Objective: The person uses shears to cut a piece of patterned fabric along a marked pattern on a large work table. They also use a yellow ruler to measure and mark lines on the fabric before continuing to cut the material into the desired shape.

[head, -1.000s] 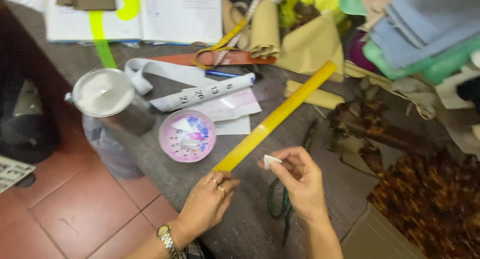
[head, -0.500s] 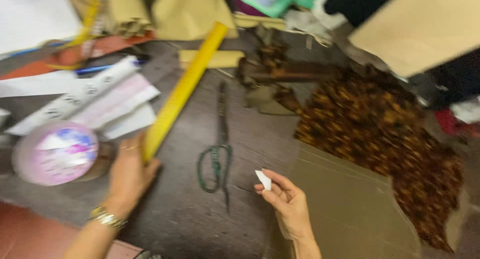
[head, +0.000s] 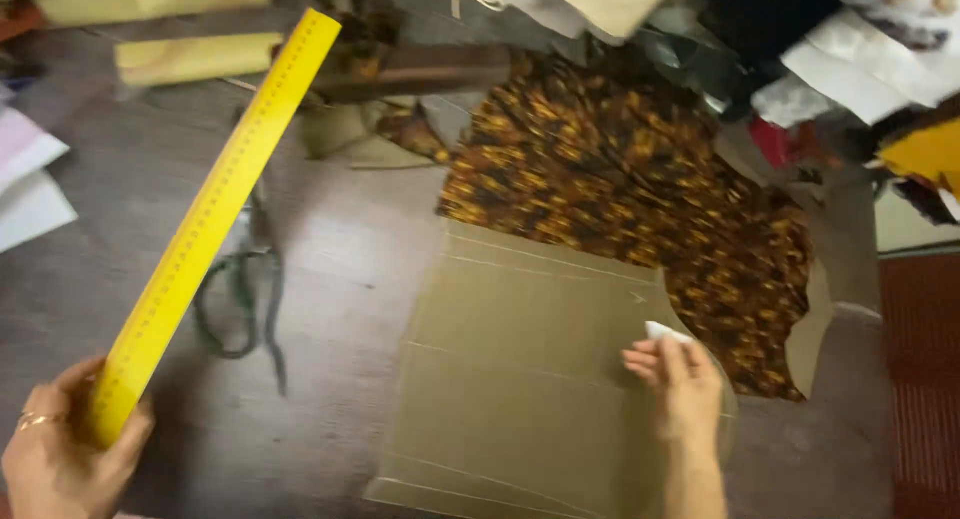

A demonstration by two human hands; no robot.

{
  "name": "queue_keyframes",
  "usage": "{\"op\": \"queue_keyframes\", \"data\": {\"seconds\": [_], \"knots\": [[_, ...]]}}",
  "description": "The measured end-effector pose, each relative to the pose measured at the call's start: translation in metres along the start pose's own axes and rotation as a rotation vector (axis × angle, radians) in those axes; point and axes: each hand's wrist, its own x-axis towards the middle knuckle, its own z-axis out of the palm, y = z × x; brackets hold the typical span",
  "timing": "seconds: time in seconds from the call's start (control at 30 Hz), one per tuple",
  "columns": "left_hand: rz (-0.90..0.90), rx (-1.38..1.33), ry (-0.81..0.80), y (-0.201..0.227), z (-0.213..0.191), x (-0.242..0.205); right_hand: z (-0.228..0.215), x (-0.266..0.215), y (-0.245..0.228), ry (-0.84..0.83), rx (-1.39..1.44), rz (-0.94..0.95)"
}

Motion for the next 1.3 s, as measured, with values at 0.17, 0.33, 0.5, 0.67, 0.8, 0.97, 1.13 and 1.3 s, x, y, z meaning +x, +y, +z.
{"op": "queue_keyframes", "data": {"seconds": [0.17, 0.33, 0.5, 0.67, 0.8, 0.97, 1.13, 1.3], "knots": [[0.008, -0.247, -0.056, 0.043, 0.033, -0.04, -0.136, 0.048, -0.006, 0.143, -0.21, 0.099], [0.112, -0.114, -0.077, 0.087, 0.057, -0.067, -0.204, 0.07, -0.01, 0.105, -0.282, 0.225], [0.139, -0.096, -0.101, 0.116, 0.07, -0.081, -0.207, 0.086, -0.018, -0.052, -0.277, 0.369], [0.1, -0.002, -0.172, 0.14, 0.059, -0.08, -0.182, 0.139, -0.031, -0.095, -0.315, 0.37], [0.103, -0.027, -0.265, 0.166, 0.048, -0.073, -0.119, 0.177, -0.097, -0.226, -0.828, 0.391], [0.344, -0.06, -0.383, 0.18, 0.054, -0.05, -0.115, 0.319, -0.096, -0.239, -0.438, -0.337], [0.553, -0.145, -0.509, 0.219, 0.077, -0.019, -0.109, 0.295, -0.092, -0.163, -0.198, -0.445], [0.664, -0.188, -0.676, 0.283, 0.11, 0.021, -0.107, 0.201, -0.046, 0.027, -0.403, -0.094]]}}
